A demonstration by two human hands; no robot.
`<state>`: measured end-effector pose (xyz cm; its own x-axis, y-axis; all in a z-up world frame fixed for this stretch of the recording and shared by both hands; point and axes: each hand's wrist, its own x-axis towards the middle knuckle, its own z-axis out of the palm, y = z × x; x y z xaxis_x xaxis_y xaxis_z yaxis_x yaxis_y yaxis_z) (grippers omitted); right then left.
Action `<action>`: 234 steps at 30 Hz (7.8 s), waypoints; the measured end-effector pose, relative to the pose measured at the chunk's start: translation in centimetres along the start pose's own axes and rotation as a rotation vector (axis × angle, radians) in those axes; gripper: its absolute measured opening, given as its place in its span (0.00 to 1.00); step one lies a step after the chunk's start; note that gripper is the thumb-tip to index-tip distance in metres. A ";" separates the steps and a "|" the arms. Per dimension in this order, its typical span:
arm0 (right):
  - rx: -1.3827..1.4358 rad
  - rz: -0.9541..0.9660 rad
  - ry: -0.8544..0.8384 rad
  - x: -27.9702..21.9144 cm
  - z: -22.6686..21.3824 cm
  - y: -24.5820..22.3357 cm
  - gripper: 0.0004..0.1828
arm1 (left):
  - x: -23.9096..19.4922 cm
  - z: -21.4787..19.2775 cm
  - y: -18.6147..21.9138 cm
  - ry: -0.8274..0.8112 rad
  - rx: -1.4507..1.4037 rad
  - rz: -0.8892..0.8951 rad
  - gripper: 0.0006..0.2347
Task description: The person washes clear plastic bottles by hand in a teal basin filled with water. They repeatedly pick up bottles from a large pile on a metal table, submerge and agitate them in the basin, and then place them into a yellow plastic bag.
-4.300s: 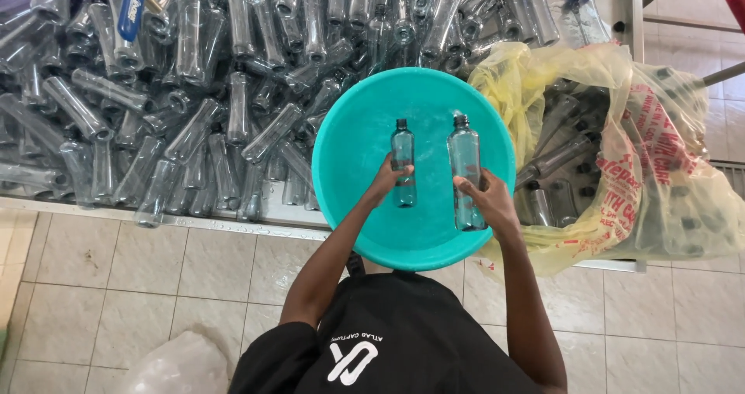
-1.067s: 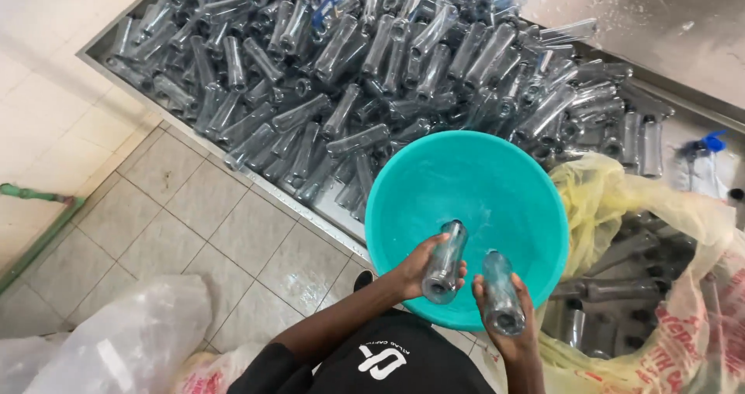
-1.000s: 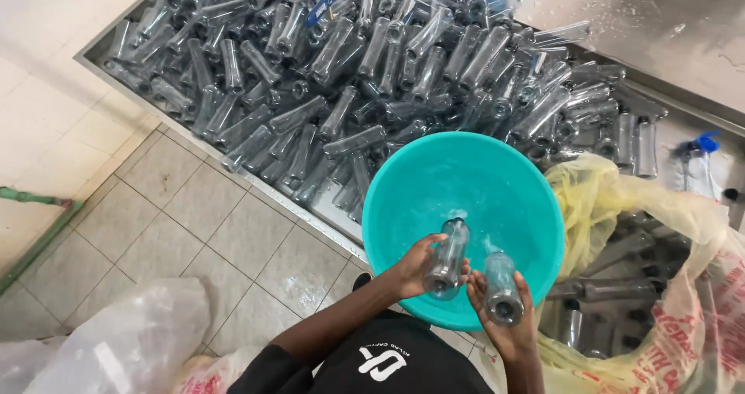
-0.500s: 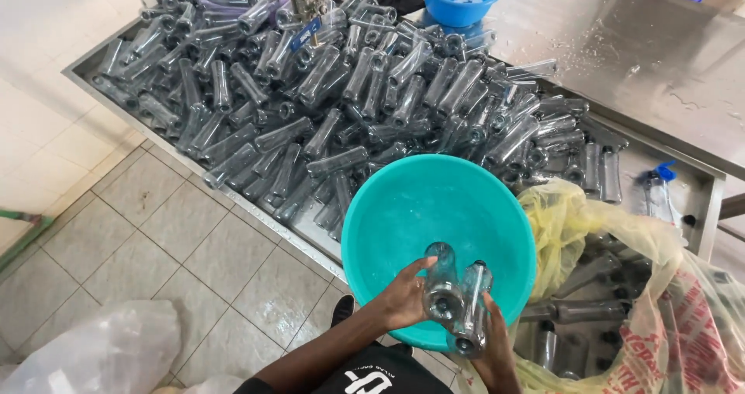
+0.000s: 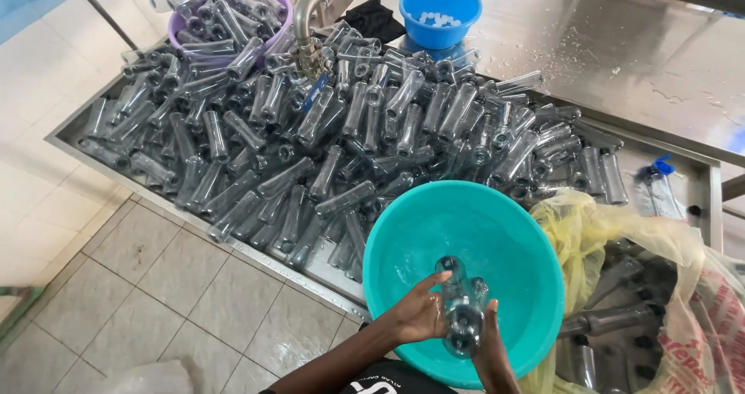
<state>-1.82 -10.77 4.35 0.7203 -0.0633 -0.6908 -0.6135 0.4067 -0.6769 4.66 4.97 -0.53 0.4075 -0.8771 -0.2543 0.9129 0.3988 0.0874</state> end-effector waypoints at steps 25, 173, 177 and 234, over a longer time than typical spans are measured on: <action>-1.277 -0.865 1.237 11.1 -11.4 24.1 0.15 | 0.3 3.7 53.1 0.679 1.483 0.405 0.18; -0.993 -0.462 0.033 5.8 -11.3 2.0 0.48 | 3.4 -8.8 -4.0 0.776 0.780 0.139 0.54; -1.108 -0.669 0.133 9.0 -12.4 4.6 0.43 | 2.9 -9.0 -3.0 0.808 0.938 0.196 0.57; -1.256 -0.578 -0.314 9.2 -8.2 -6.8 0.44 | 6.7 -7.5 7.4 0.044 1.343 0.482 0.33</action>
<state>6.35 -21.61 0.51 0.9040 0.3304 -0.2714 0.0322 -0.6854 -0.7275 13.91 4.06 -8.81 0.7008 -0.7125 0.0350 0.0284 0.0769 0.9966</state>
